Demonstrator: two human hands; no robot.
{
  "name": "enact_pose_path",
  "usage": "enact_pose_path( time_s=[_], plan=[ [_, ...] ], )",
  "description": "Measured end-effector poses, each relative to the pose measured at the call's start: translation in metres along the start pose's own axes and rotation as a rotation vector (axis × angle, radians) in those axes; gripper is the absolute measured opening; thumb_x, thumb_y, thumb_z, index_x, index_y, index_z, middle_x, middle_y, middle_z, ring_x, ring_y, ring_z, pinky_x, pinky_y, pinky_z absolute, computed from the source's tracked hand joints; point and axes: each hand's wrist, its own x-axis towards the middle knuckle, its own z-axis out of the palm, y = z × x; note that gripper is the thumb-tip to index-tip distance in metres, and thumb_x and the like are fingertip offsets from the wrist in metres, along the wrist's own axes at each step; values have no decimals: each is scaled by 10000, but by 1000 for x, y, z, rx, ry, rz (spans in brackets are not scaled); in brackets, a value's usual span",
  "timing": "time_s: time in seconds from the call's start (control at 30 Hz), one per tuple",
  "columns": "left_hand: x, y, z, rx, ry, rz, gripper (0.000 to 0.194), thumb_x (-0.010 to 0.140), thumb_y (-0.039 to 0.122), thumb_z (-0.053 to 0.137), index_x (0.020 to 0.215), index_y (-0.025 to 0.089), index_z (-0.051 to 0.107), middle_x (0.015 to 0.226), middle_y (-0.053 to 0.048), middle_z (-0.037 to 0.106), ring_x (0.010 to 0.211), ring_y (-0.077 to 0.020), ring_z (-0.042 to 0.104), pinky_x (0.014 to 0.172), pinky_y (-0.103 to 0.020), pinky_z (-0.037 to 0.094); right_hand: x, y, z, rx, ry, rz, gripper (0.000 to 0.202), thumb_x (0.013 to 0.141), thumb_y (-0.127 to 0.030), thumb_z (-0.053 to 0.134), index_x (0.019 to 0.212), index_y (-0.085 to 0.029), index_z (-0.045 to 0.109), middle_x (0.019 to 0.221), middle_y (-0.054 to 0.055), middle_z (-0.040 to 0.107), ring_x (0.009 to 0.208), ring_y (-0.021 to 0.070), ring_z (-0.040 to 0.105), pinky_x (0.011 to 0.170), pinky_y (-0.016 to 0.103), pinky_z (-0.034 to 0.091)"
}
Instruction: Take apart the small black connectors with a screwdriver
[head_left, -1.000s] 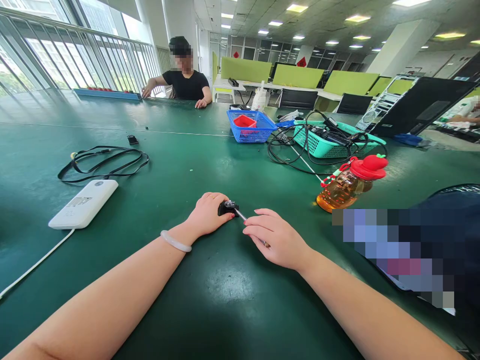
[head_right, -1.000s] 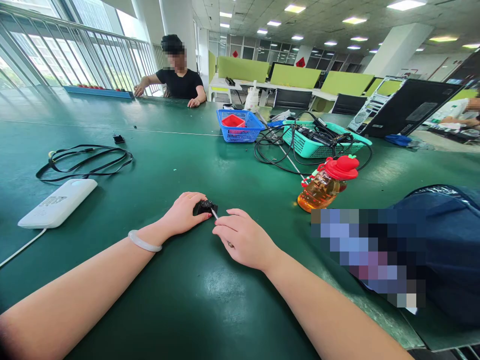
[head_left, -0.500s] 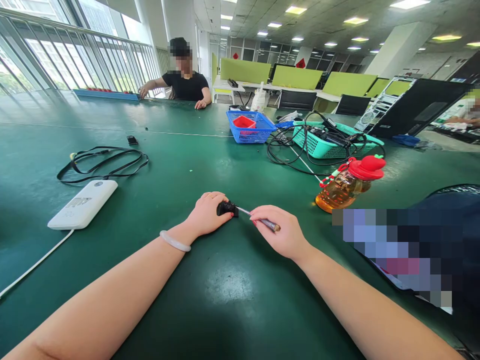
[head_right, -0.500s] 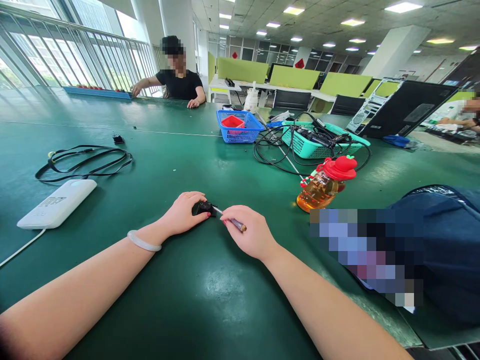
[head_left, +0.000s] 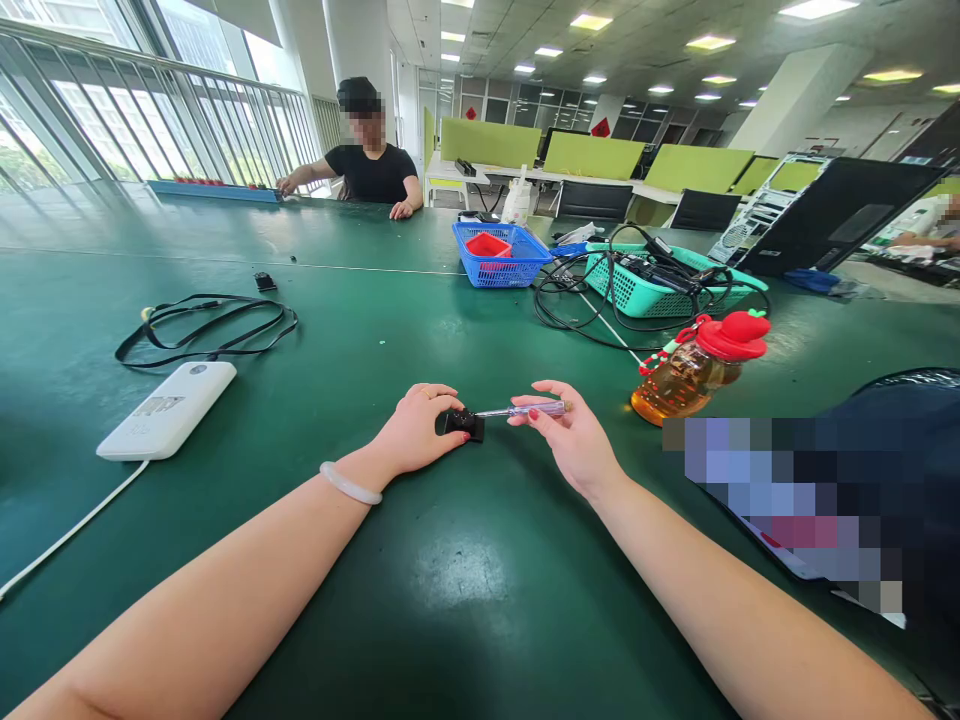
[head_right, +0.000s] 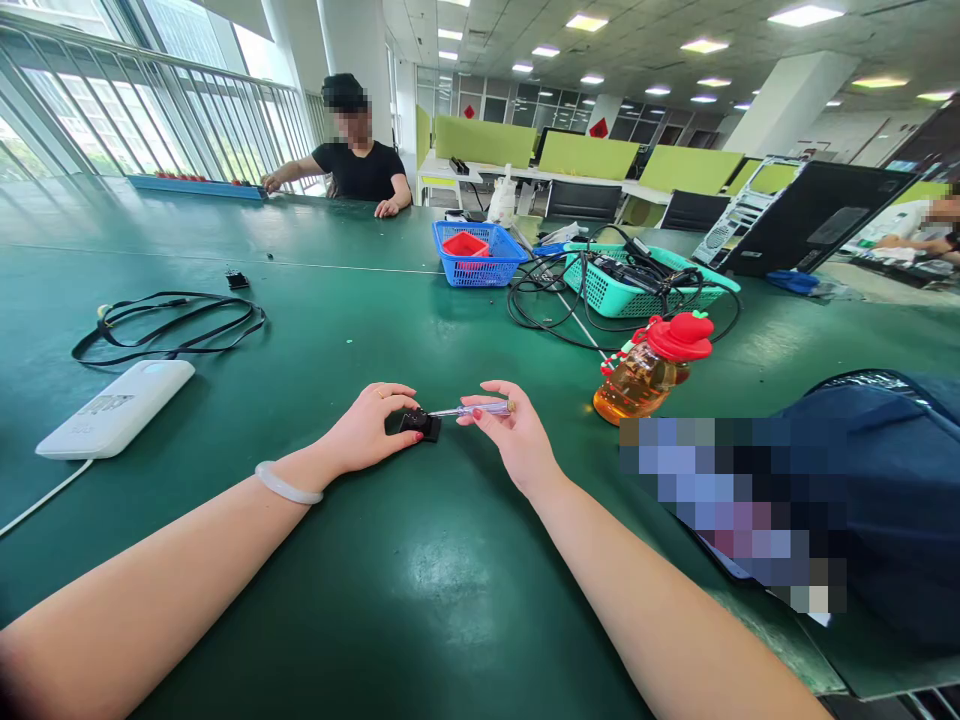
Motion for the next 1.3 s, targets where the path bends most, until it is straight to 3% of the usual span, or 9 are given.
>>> enact_pose_path(
  time_s=[0.27, 0.53, 0.8, 0.93, 1.07, 1.2, 1.3],
  plan=[
    [-3, 4, -3, -81, -117, 138, 298, 737, 371, 742, 1011, 259, 703, 1303, -72, 596, 1285, -295, 456, 1114, -487, 376, 4, 7, -4, 182, 53, 128, 287, 833, -386, 680, 1046, -243, 551, 934, 26, 749, 742, 163, 719, 868, 430, 570],
    [-4, 5, -3, -107, -164, 275, 305, 735, 397, 764, 1001, 259, 707, 1282, -80, 596, 1268, -295, 459, 1097, -495, 377, 4, -2, 0, 291, 86, 265, 334, 772, -382, 742, 1000, -230, 552, 805, 5, 733, 618, 121, 653, 722, 331, 562],
    [-3, 6, -2, -86, -160, 283, 290, 742, 385, 758, 991, 246, 706, 1276, -80, 605, 1267, -291, 460, 1099, -485, 377, 1, -11, 7, 329, 106, 309, 346, 752, -375, 746, 993, -220, 551, 726, -10, 703, 579, 112, 603, 653, 298, 521],
    [-2, 5, -1, -71, -149, 275, 291, 748, 371, 753, 1003, 241, 701, 1271, -81, 608, 1255, -288, 471, 1097, -485, 380, 2, -8, 4, 228, 68, 219, 380, 786, -458, 695, 1033, -228, 520, 682, -29, 669, 558, 112, 565, 586, 274, 474],
    [-1, 2, 1, -53, -115, 236, 294, 764, 409, 734, 999, 237, 695, 1259, -80, 617, 1259, -290, 466, 1091, -486, 385, 0, -10, 2, -11, 92, -5, 367, 855, -510, 607, 1074, -244, 483, 677, -42, 628, 527, 114, 518, 548, 278, 447],
    [0, 0, 2, -12, -69, 186, 279, 780, 391, 716, 1000, 225, 676, 1229, -74, 638, 1228, -283, 493, 1089, -487, 379, -11, -17, 3, -291, 138, -272, 303, 942, -471, 511, 1149, -254, 465, 762, -20, 618, 578, 125, 531, 594, 301, 481],
    [0, 1, 1, -4, -65, 160, 298, 782, 378, 712, 1033, 226, 661, 1187, -63, 663, 1194, -275, 518, 1063, -474, 399, -20, -21, 6, -389, 74, -398, 262, 978, -397, 474, 1203, -265, 448, 868, 8, 651, 654, 135, 586, 667, 321, 516]
  ],
)
